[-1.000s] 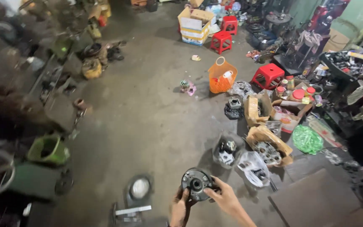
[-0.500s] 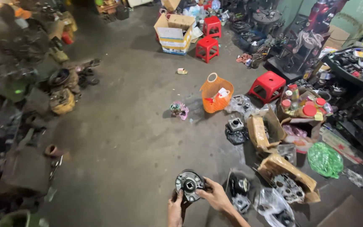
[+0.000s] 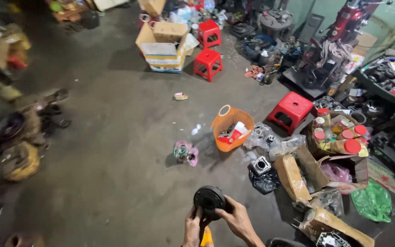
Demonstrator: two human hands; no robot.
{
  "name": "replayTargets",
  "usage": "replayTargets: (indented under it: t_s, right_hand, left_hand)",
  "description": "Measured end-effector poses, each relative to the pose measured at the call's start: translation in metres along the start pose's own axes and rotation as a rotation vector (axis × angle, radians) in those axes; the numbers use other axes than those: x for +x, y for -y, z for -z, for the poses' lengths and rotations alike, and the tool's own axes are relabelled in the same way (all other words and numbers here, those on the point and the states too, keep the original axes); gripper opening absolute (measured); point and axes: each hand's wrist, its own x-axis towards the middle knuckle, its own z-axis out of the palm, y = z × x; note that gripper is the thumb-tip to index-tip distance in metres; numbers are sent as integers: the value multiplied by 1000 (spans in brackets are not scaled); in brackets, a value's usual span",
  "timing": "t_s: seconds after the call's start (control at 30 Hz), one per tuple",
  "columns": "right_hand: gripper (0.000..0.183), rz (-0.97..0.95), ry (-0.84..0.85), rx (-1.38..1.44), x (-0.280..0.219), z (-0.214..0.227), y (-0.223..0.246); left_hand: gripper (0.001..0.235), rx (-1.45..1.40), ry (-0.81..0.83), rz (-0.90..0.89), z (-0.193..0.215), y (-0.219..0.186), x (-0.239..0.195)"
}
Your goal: The person carries a clutch hub across the workshop and grinds it against a bench grinder, producing sparks. They then move to a lathe, secure a metal rod in the chuck, and turn the part while operating the lathe controls and adjusting the tool post.
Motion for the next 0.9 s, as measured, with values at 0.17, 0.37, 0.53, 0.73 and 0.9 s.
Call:
replayTargets:
  t_s: [0.17, 0.37, 0.53, 0.73, 0.9]
  right_hand:
    - [56, -70, -163, -15, 109, 34, -22]
    - [55, -78, -241, 18, 250, 62, -125]
    - [49, -300, -241, 5, 355, 63, -222]
    - [36, -443, -229, -185, 474, 48, -288]
    - [39, -10, -251, -418, 605, 56, -387]
  left_hand:
    - [39, 191, 158, 62, -26, 4, 131]
    - [33, 488, 195, -13, -14, 83, 305]
    - [26, 932, 99, -408, 37, 172, 423]
    - [27, 1349, 144, -428, 110, 267, 552]
    - [30, 979, 254, -28, 32, 201, 658]
